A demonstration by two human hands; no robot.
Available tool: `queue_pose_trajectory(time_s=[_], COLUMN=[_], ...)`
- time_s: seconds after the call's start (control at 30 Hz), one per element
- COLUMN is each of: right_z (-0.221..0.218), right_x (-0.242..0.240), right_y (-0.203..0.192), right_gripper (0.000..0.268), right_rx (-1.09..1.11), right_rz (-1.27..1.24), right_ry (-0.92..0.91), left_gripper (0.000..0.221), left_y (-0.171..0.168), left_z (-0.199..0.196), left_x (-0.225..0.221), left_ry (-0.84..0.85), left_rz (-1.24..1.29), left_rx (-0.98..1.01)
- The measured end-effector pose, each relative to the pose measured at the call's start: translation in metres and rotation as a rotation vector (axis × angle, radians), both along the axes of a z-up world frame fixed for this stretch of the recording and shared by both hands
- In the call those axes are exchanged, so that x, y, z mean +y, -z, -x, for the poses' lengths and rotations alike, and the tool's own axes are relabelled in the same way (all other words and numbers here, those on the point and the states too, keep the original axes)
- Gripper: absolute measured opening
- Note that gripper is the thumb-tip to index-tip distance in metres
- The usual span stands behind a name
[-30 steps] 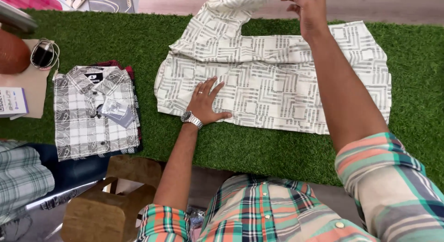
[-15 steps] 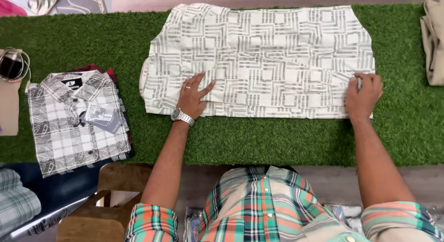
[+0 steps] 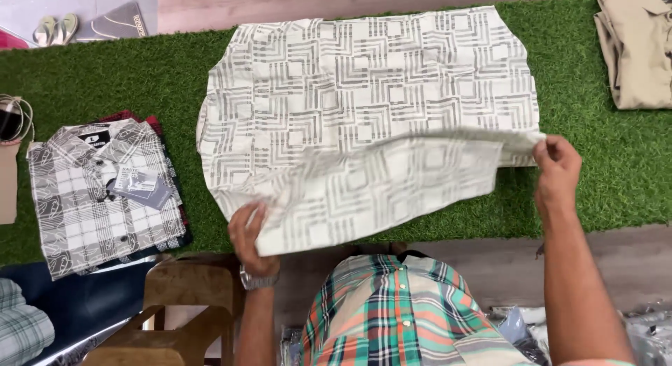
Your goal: Fold various plaid and patterned button-down shirts on a green display surface.
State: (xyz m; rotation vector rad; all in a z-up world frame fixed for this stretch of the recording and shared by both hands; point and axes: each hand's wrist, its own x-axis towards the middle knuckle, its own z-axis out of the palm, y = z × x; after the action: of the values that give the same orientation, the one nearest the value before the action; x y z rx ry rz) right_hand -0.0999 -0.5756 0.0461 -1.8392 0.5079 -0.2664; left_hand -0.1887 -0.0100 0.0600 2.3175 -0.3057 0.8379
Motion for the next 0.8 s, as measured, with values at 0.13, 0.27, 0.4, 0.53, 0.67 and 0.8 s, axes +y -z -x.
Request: queue_pose_trajectory(time_s=[0.13,0.27,0.4,0.53,0.67,0.8], right_z=[0.057,0.087,0.078,0.076,0.092,0.092], right_x=[0.020,0.000,-0.004,0.003,-0.001,-0.011], right_y=[-0.017,0.035,0.027,-0.006,0.015,0.036], right_gripper=[0.017,0.029,0.038,0.046,0.050,0.050], right_rx=[-0.123,-0.124,-0.015,0.174,0.161,0.102], right_rz=[-0.193,-0.566,-0.616,-0.377,-0.274,-0.252], right_ry=[0.083,0.270,0.203,0.032,0.026,-0.008], left_gripper=[0.073,0.085,0.078,0.073,0.085,0.092], left_y=[0.047,0.073,0.101,0.140,0.115,0.097], left_z=[0.075,0.101,0.112,0.134,0.139,0.136], left_x=[-0.001,-0.007,0.004,0.060,0.062,0.001], left_ry=[-0.333,-0.249,-0.180,0.037,0.354,0.376], left_rz=[0.681,1.897,1.861,1.557,1.904,1.995], left_rx=[0.076,0.352,0.561,0.769,0.660,0.669])
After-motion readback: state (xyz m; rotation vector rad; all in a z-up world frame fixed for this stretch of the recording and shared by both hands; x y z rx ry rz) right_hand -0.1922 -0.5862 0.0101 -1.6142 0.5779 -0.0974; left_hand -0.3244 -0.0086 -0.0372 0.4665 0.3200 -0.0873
